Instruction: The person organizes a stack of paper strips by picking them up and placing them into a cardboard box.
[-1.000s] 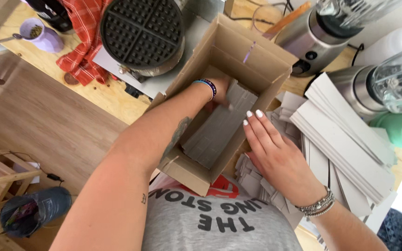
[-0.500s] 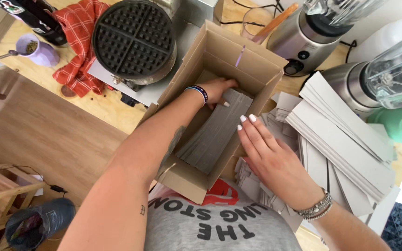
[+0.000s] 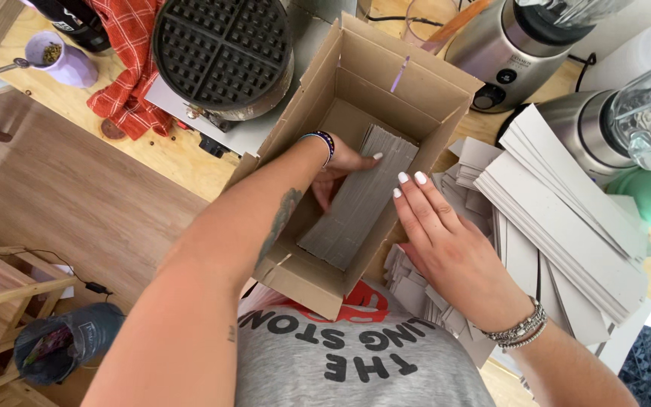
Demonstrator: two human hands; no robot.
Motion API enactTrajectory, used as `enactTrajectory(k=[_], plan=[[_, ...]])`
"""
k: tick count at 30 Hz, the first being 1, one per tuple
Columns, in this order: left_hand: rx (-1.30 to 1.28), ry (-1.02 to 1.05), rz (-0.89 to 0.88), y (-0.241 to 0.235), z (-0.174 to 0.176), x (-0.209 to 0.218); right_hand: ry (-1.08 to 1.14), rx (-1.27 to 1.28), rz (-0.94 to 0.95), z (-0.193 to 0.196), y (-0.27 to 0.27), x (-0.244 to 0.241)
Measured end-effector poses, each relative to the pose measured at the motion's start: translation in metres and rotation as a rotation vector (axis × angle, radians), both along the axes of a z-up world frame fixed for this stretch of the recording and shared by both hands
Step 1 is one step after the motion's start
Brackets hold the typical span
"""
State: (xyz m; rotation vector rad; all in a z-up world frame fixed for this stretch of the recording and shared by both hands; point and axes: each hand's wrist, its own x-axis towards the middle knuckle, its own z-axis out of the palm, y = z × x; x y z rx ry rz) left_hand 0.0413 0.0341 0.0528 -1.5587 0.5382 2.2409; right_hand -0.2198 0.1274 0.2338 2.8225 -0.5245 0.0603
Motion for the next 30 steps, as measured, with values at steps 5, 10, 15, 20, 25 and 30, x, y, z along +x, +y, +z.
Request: enactTrajectory(k=[5, 10, 15, 20, 25, 30], plan=[[-0.024, 0.042, -0.269, 0.005, 0.046, 0.008, 0.064, -0.039, -0.005, 0.007, 0.003, -0.001], [-0.757, -0.349, -0.281, -0.025, -0.033, -0.014, 0.002, -0.027, 0.004, 0.001, 0.003, -0.002], [-1.199, -0.527, -0.246, -0.020, 0.016, -0.015, 0.007, -0.050, -0.013, 0.001, 0.002, -0.001], [-1.116, -0.336, -0.272, -0.019, 0.025, -0.008, -0.042, 0.018, 0.031, 0.000, 0.002, -0.003], [-1.336, -0.420, -0.405, -0.041, -0.019, -0.005, -0.046, 0.026, 0.034, 0.003, 0.002, -0.003], [-1.397, -0.426, -0.476, -0.050, -0.051, -0.016, -0.045, 0.072, 0.044, 0.003, 0.000, -0.007]])
